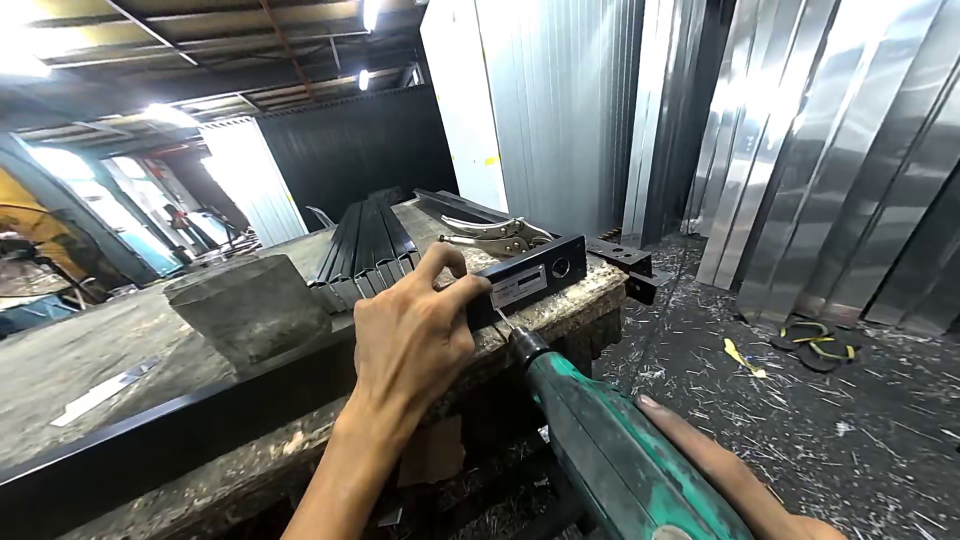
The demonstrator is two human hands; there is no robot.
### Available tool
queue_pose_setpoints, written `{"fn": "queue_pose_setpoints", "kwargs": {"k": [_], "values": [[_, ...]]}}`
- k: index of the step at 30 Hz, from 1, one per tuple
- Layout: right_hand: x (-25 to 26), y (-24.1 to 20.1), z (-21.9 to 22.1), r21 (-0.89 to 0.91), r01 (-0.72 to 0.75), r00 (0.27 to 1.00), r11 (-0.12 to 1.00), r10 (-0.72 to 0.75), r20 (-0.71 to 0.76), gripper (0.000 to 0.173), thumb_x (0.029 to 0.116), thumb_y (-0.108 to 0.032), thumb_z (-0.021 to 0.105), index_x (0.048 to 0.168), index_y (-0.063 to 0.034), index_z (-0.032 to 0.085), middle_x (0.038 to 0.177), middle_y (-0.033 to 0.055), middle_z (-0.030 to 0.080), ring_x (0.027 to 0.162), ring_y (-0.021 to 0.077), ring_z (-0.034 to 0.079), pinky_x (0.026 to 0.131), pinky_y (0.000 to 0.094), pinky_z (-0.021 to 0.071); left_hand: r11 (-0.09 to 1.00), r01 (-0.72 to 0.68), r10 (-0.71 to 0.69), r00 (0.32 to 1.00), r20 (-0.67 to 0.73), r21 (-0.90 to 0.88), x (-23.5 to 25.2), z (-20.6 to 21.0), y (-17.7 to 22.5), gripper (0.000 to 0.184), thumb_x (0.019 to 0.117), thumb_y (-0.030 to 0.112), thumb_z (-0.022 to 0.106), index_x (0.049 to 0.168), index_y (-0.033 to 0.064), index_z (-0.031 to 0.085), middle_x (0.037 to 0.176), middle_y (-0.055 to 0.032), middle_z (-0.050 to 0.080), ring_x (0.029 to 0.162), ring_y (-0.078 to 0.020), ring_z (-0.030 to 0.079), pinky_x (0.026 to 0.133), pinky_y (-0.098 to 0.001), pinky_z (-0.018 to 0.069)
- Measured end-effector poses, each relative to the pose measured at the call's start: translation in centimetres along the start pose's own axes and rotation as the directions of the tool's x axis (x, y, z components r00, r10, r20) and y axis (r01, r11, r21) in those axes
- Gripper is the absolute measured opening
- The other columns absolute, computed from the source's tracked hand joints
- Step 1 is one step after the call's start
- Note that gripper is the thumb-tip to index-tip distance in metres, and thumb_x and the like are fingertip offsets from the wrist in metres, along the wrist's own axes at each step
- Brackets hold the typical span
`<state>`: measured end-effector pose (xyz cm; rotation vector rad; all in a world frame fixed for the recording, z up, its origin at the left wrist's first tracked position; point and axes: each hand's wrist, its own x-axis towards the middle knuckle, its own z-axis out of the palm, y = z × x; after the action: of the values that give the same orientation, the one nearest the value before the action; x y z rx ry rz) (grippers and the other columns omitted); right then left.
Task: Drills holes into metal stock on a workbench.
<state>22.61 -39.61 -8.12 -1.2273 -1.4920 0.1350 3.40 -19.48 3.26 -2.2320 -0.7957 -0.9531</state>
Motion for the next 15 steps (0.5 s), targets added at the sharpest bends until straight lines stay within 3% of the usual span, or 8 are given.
{"fn": "queue_pose_setpoints", "kwargs": {"k": [12, 15], "values": [[0.31, -0.02, 0.52, 0.113, 0.046, 0.999, 0.993, -0.043, -0.032, 0.078, 0.0819, -0.028, 0.078, 0.143, 0.0100, 0.051, 0.125, 0.0214, 0.070, 0.110, 0.0238, 0.072, 0.094, 0.0403, 0.0607, 1.000, 0.002, -0.002, 1.000, 0.030, 0.002, 0.00, -0.10, 0.12, 0.035, 0.0943, 0.017, 0.051, 0.110, 0.0316, 0.080, 0.112, 0.0030, 0.069, 0.069, -0.0160, 0.061, 0.051, -0.0395, 0.0427], [0.27, -0.35, 0.13, 0.085, 0.032, 0.999, 0.996, -0.031, -0.009, 0.077, 0.0840, -0.029, 0.077, 0.146, 0.0069, 0.050, 0.128, 0.0213, 0.069, 0.112, 0.0219, 0.070, 0.096, 0.0398, 0.0594, 1.000, 0.000, 0.000, 0.999, 0.033, 0.007, 0.06, -0.05, 0.09, 0.036, 0.0942, 0.017, 0.051, 0.111, 0.0312, 0.080, 0.112, 0.0023, 0.069, 0.069, -0.0165, 0.062, 0.051, -0.0395, 0.0430]]}}
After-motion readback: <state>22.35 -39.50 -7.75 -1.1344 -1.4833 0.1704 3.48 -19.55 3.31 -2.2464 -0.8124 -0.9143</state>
